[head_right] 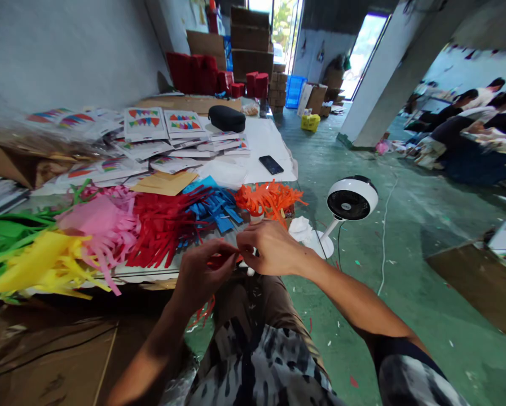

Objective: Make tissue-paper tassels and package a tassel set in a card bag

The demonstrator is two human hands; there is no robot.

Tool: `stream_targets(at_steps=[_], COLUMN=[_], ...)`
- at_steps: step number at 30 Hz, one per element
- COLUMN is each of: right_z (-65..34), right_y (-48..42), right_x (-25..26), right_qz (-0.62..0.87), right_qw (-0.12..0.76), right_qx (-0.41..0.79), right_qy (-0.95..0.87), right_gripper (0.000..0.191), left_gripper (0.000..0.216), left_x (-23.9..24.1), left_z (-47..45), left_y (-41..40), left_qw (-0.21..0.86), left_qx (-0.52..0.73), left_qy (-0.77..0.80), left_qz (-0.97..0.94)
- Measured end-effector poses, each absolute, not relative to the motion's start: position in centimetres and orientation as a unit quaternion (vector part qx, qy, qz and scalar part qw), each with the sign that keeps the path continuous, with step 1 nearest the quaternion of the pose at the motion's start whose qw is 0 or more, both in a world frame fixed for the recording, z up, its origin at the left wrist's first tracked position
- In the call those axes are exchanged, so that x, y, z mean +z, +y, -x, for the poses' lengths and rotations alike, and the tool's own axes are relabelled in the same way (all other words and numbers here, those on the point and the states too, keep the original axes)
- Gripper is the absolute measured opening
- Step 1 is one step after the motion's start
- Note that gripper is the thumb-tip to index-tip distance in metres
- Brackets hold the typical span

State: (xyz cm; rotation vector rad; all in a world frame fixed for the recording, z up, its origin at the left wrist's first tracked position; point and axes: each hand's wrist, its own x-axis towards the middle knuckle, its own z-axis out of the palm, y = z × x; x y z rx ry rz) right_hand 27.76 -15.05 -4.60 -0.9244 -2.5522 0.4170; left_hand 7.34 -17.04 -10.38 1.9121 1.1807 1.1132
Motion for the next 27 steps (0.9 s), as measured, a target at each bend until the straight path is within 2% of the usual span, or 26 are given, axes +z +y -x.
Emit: stream_targets(at_steps=[5,8,18,21,24,27], right_z=[-28.3,-28.7,-28.7,-28.8,-29.2,-29.5], right_y=[-15.0,-15.0,-15.1,-15.2,-15.4,-15.6], right_x=[-4.7,-4.6,-4.8,-4.9,-5.2,-6.1], right_qz=[0.349,0.375,0.369,0.393,0.411,0.423], right_qw=[0.241,0.249,0.199,0.221,0.270,0.297], right_qx=[0.190,0.201,0.190,0.222,0.262,0.250], right_qy=[-0.885,-0.870,-0.888,-0.865,-0.830,-0.819], right_gripper=[0.012,0.010,0.009,0.006,0.010,0.015], left_gripper=[0.023,0.029,0.022,0.023,0.024,0.023], left_x=[-10.7,-10.8,-11.0,-11.2,-11.4,-11.3], left_z=[-7.1,-6.8,-7.7,-7.7,-7.7,-7.9], left_y=[-16.9,-16.6,-16.6,-16.5,-16.5,-16.6], left_qw=[0.476,0.524,0.468,0.480,0.480,0.459], left_qx=[0.459,0.446,0.447,0.464,0.470,0.445], left_qy=[0.424,0.425,0.429,0.426,0.434,0.431], left_qz=[-0.618,-0.588,-0.630,-0.611,-0.601,-0.637])
